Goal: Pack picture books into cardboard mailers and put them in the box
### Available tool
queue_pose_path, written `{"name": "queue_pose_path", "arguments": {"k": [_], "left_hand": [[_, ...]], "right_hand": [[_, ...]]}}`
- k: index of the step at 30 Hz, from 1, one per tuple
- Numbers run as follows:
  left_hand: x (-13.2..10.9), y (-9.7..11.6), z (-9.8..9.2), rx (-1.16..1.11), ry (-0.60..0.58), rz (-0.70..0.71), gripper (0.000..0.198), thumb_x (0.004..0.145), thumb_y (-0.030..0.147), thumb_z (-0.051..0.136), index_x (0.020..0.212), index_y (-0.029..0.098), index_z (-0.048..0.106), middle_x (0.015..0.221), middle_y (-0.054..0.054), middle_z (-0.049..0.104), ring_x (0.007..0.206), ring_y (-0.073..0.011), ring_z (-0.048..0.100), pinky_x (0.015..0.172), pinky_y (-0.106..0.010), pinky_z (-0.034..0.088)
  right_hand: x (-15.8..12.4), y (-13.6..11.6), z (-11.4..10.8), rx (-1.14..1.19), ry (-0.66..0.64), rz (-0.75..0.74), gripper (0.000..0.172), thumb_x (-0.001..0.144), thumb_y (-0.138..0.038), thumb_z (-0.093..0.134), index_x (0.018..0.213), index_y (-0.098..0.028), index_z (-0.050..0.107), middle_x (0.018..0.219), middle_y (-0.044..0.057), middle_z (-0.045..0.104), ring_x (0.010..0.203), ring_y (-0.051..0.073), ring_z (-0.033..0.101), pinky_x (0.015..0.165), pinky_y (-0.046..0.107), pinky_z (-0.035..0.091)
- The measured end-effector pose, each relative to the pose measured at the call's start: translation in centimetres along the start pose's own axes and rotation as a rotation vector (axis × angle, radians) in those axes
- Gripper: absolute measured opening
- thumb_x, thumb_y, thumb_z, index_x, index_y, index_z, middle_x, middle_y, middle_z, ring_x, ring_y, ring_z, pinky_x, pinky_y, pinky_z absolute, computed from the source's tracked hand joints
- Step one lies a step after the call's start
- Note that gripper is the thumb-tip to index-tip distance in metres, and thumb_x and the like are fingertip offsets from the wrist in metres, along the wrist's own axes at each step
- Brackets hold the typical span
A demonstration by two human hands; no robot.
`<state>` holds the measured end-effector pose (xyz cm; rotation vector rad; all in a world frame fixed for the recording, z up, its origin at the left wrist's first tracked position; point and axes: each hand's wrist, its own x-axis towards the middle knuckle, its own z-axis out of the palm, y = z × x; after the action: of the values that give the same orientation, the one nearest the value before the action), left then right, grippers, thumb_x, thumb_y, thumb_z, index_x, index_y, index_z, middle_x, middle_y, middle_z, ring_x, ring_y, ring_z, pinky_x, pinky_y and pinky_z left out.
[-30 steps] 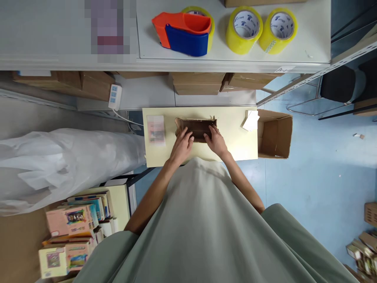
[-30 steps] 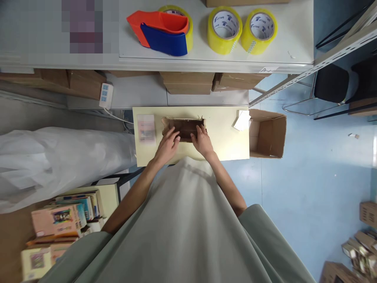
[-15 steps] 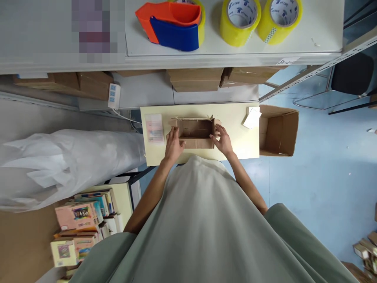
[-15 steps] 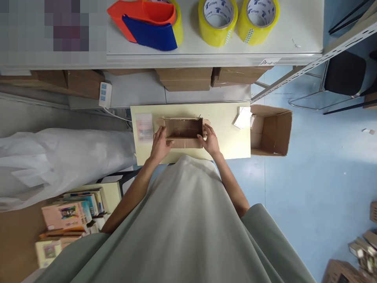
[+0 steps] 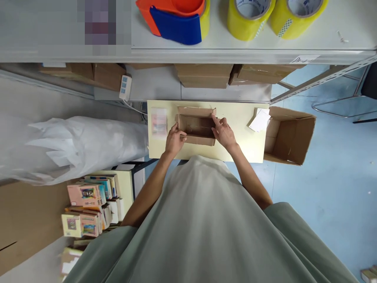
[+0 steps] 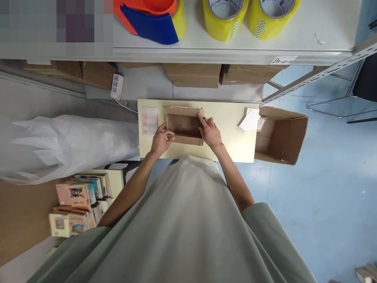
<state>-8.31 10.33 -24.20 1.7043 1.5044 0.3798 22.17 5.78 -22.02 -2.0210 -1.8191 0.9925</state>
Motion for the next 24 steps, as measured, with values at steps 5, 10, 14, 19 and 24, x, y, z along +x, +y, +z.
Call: {"name": "queue_pose_path", "arguments": {"k": [5, 10, 14, 19, 24], "left_hand": [[0.3, -0.1, 0.9, -0.068, 0.066, -0.041, 0.021, 0.072, 0.019, 0.079, 0.089, 0.030, 0.084, 0.161, -0.007, 0.068, 0.155, -0.0425, 0.059, 0.139, -0.072, 0.042], [0.4, -0.3, 1.3, -0.123, 0.102, -0.038, 0.032, 0.069, 0.013, 0.078, 0.094, 0.031, 0.086, 0.153, -0.005, 0.074, 0.157, -0.0435, 0.058, 0.141, -0.073, 0.039], [0.3, -0.8, 1.2, -0.114, 0.079, -0.019, 0.022, 0.073, 0.017, 0.079, 0.088, 0.030, 0.086, 0.159, -0.004, 0.071, 0.155, -0.0452, 0.058, 0.140, -0.074, 0.040], [0.3, -1.6, 1.2, -0.133, 0.031, 0.017, 0.017, 0.077, 0.018, 0.080, 0.089, 0.029, 0.086, 0.166, -0.006, 0.064, 0.155, -0.0451, 0.056, 0.140, -0.075, 0.038], [-0.4, -1.1, 1.1, -0.184, -0.014, 0.047, 0.025, 0.082, 0.012, 0.081, 0.101, 0.029, 0.085, 0.171, -0.008, 0.058, 0.163, -0.0460, 0.048, 0.138, -0.072, 0.041]], "right_hand": [[3.0, 0.4, 0.1, -0.031, -0.014, 0.057, 0.067, 0.116, -0.037, 0.046, 0.183, -0.027, 0.040, 0.140, 0.022, 0.066, 0.111, 0.037, 0.077, 0.103, 0.055, 0.066], [5.0, 0.4, 0.0, -0.105, 0.014, 0.087, 0.055, 0.120, -0.043, 0.042, 0.169, -0.024, 0.061, 0.133, 0.020, 0.074, 0.112, 0.036, 0.077, 0.105, 0.053, 0.064], [5.3, -0.4, -0.5, -0.147, 0.046, 0.129, 0.050, 0.121, -0.038, 0.040, 0.154, -0.026, 0.075, 0.133, 0.017, 0.078, 0.112, 0.035, 0.077, 0.104, 0.050, 0.063], [4.7, -1.5, -1.0, -0.179, 0.061, 0.196, 0.048, 0.122, -0.035, 0.041, 0.150, -0.029, 0.079, 0.135, 0.014, 0.078, 0.113, 0.033, 0.078, 0.105, 0.048, 0.061], [4.1, -2.7, -1.7, -0.206, 0.088, 0.254, 0.043, 0.118, -0.033, 0.049, 0.148, -0.029, 0.080, 0.136, 0.014, 0.080, 0.118, 0.036, 0.077, 0.107, 0.050, 0.061]]}}
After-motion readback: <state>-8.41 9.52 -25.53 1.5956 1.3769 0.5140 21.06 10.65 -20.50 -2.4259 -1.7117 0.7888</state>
